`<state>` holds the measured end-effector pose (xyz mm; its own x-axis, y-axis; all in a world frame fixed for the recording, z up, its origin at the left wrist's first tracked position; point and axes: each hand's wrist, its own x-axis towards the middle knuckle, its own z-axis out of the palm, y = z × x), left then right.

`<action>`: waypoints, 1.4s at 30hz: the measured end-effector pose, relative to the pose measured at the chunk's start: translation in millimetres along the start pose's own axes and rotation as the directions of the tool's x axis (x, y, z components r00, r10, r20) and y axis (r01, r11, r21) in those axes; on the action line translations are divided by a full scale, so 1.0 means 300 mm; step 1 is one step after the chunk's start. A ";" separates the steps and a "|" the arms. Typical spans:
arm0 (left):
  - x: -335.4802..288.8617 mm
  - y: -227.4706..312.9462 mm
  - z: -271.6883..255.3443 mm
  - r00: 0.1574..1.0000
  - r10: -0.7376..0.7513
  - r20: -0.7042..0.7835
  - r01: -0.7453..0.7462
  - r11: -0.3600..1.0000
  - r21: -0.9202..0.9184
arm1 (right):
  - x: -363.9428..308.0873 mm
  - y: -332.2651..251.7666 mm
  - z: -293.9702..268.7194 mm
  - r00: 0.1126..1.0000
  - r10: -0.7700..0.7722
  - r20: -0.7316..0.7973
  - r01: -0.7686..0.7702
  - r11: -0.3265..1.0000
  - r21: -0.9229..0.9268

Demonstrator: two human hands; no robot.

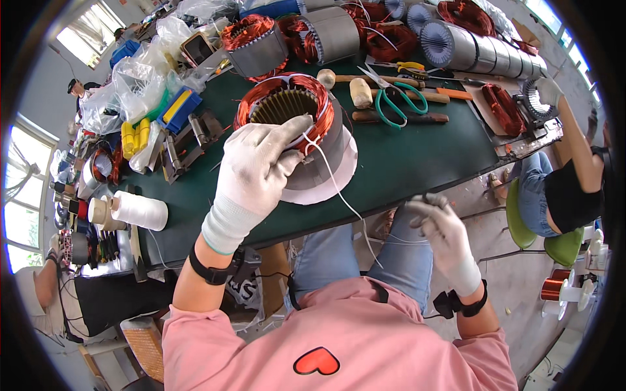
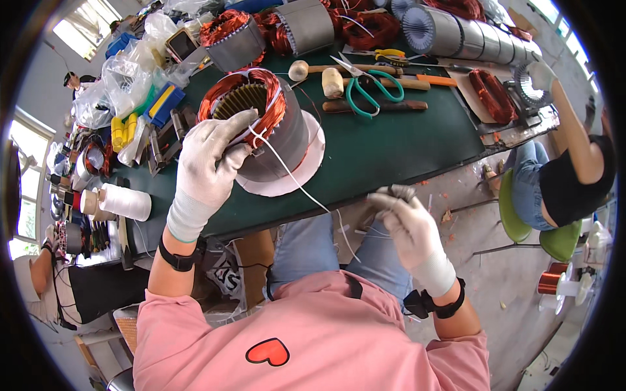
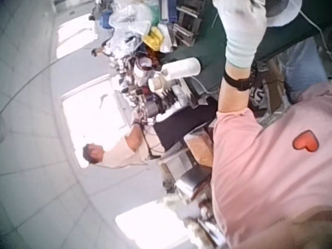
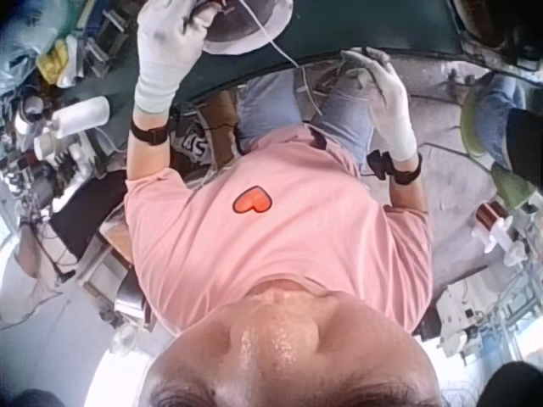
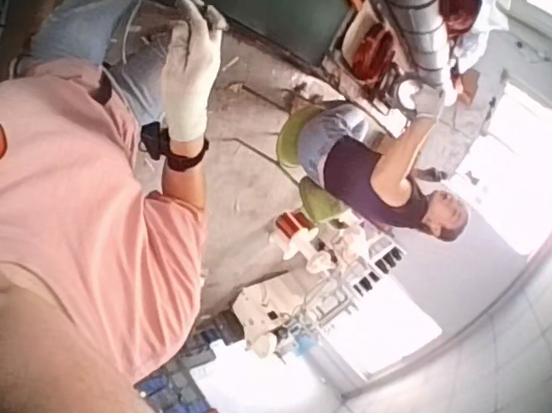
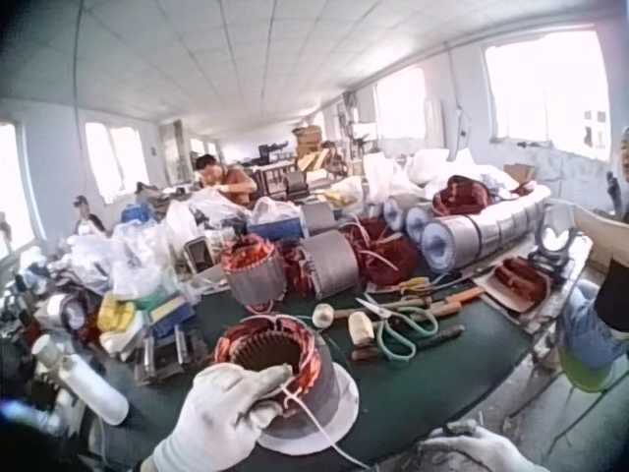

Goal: Tying and securing the wire windings of an electric motor stator using thread and a needle tool.

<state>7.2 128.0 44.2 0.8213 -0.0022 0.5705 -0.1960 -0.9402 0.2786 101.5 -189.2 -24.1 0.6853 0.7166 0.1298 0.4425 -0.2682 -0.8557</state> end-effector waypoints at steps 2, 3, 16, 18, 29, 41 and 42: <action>0.006 0.004 0.014 0.990 0.046 -0.130 -0.051 0.998 -0.038 | 0.054 -0.044 0.016 0.986 0.141 -0.093 -0.115 0.963 0.243; 0.001 -0.002 0.014 0.991 0.046 -0.128 -0.051 0.998 -0.038 | 0.086 -0.067 0.032 0.989 0.146 -0.020 -0.134 0.946 0.295; -0.002 0.014 0.013 0.997 -0.008 -0.071 0.003 0.998 -0.065 | 0.262 -0.156 0.274 0.958 0.003 0.287 -0.201 0.720 0.664; 0.003 -0.002 -0.001 0.998 0.053 -0.022 -0.054 0.999 -0.011 | 0.260 -0.167 0.249 0.962 -0.064 0.264 -0.099 0.824 0.558; -0.015 -0.039 0.006 0.984 -0.048 -0.172 0.015 0.982 -0.189 | 0.416 -0.199 0.224 0.836 -0.437 -0.333 0.467 0.884 0.012; -0.025 -0.086 0.038 0.952 0.236 -0.197 -0.229 0.972 0.055 | 0.486 -0.166 0.239 0.778 -0.577 -0.250 0.592 0.806 -0.017; -0.022 -0.085 0.032 0.949 0.241 -0.205 -0.234 0.970 0.062 | 0.465 -0.176 0.234 0.771 -0.586 -0.250 0.600 0.799 -0.023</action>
<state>11.9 148.6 26.0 0.6219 -0.1592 0.7667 -0.3488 -0.9330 0.0892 133.1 -29.8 4.1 0.4135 0.5487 0.7266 0.7782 0.2013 -0.5949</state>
